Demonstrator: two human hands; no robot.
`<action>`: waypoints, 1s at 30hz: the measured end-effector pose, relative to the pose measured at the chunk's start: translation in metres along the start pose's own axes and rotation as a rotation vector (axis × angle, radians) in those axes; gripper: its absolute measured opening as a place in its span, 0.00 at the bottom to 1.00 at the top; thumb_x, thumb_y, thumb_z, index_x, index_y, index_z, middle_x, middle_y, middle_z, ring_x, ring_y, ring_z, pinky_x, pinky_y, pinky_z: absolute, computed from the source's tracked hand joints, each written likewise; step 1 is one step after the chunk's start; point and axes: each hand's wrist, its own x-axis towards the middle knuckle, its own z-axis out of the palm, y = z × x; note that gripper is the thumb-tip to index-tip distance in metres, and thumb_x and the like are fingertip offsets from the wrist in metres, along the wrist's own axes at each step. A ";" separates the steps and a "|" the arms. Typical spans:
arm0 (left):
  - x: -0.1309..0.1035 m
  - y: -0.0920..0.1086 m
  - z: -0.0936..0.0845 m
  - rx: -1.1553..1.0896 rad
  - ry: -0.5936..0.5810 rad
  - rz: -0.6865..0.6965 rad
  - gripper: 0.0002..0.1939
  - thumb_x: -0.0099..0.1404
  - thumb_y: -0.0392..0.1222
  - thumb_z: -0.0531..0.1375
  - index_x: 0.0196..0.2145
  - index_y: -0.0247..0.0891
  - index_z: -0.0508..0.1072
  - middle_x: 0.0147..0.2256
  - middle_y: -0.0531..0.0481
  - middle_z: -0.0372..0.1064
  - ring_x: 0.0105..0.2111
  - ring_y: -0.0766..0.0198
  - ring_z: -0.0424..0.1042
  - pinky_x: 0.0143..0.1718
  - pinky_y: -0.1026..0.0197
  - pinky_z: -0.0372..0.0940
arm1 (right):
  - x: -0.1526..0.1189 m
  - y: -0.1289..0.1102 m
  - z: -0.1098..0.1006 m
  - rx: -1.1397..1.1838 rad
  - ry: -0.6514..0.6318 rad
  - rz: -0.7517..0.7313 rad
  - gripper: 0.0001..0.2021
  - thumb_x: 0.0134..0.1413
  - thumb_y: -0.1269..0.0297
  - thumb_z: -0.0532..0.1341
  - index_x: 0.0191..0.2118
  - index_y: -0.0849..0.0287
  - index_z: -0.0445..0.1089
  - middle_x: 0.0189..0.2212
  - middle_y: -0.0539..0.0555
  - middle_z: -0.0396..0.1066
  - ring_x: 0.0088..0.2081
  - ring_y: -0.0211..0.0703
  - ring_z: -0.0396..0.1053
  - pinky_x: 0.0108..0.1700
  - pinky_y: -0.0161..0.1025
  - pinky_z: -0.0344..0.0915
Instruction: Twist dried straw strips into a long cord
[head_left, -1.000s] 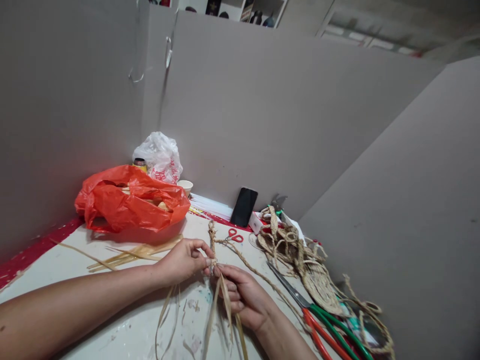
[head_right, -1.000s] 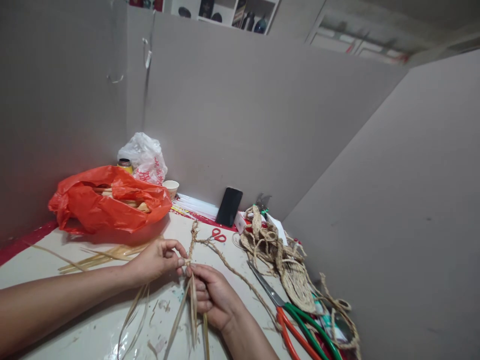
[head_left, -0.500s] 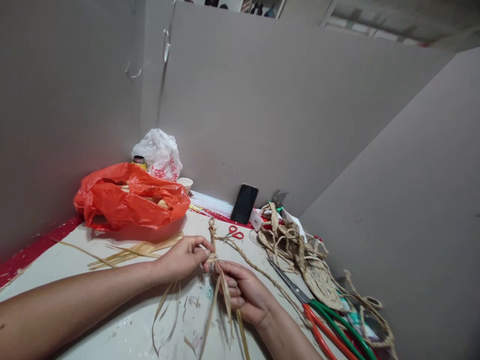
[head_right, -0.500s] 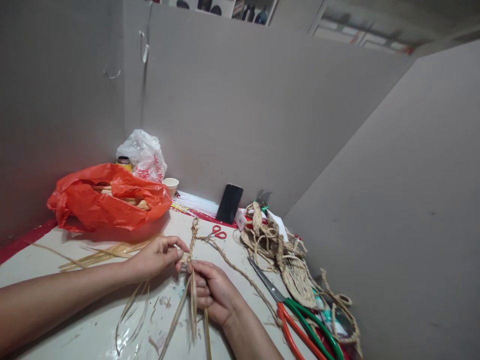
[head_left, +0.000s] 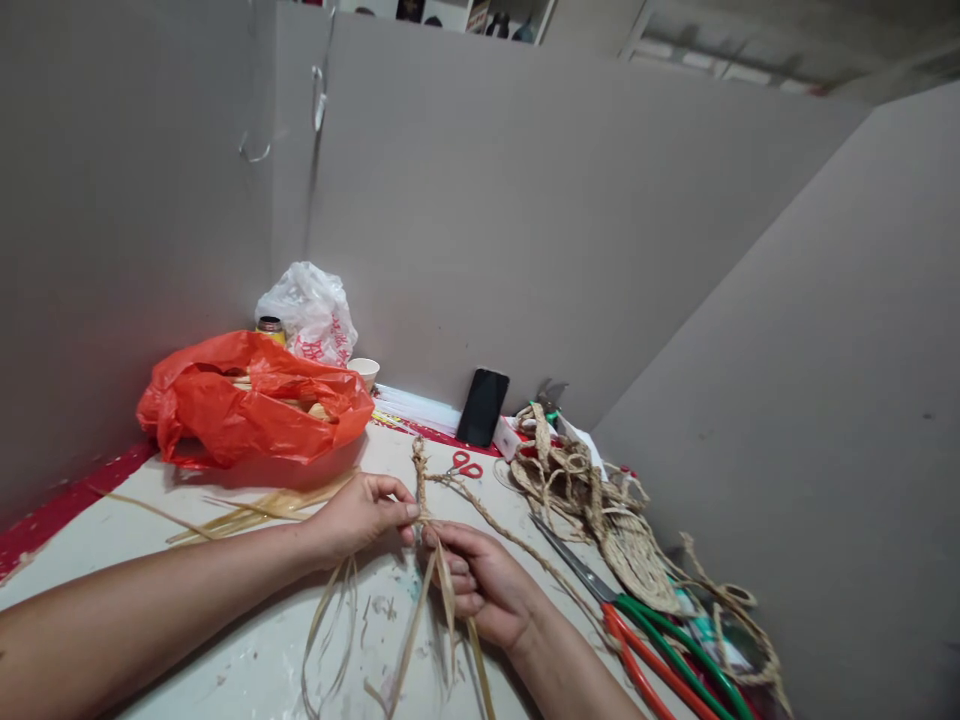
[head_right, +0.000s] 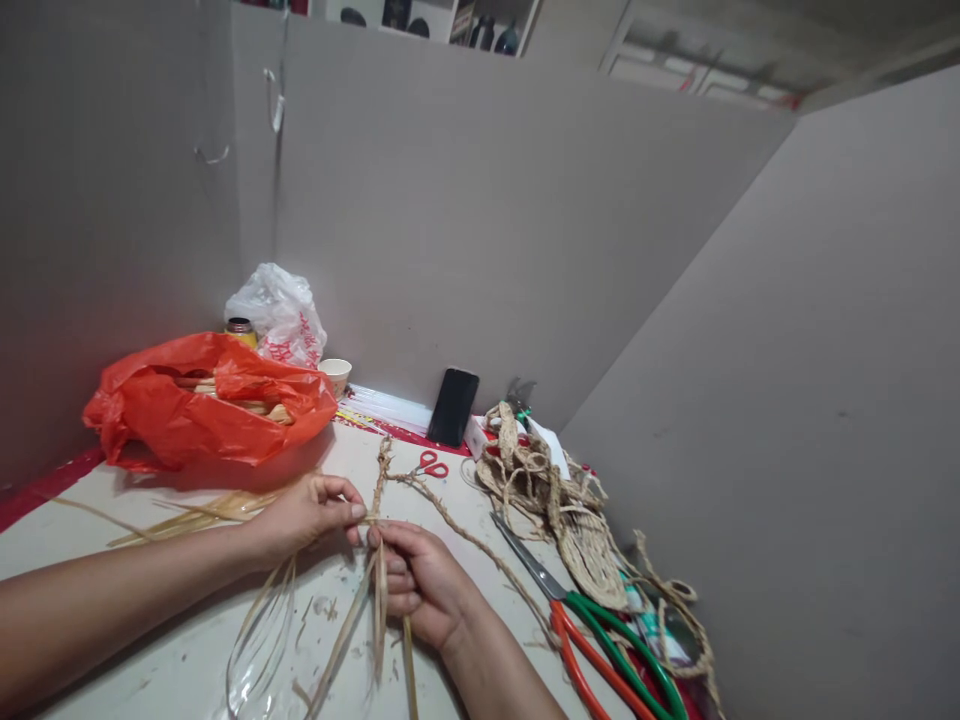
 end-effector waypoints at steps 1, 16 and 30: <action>-0.001 0.001 0.000 0.006 -0.006 -0.003 0.15 0.51 0.50 0.63 0.27 0.34 0.70 0.20 0.54 0.68 0.15 0.75 0.55 0.19 0.69 0.51 | 0.000 0.000 0.000 0.011 -0.003 0.002 0.07 0.48 0.68 0.62 0.32 0.67 0.66 0.13 0.38 0.44 0.13 0.23 0.32 0.13 0.22 0.32; -0.001 -0.001 0.000 0.364 0.049 0.174 0.09 0.53 0.41 0.59 0.29 0.32 0.74 0.23 0.52 0.68 0.23 0.69 0.63 0.26 0.67 0.56 | 0.000 0.002 -0.001 0.034 0.040 -0.017 0.11 0.45 0.68 0.65 0.24 0.62 0.59 0.12 0.39 0.46 0.13 0.22 0.33 0.12 0.21 0.32; -0.011 -0.005 0.002 1.132 0.055 0.288 0.14 0.65 0.46 0.46 0.31 0.38 0.67 0.25 0.49 0.68 0.25 0.65 0.64 0.26 0.65 0.51 | 0.000 0.005 0.000 -0.074 0.029 -0.045 0.10 0.50 0.66 0.63 0.27 0.61 0.60 0.12 0.38 0.44 0.13 0.23 0.32 0.12 0.22 0.33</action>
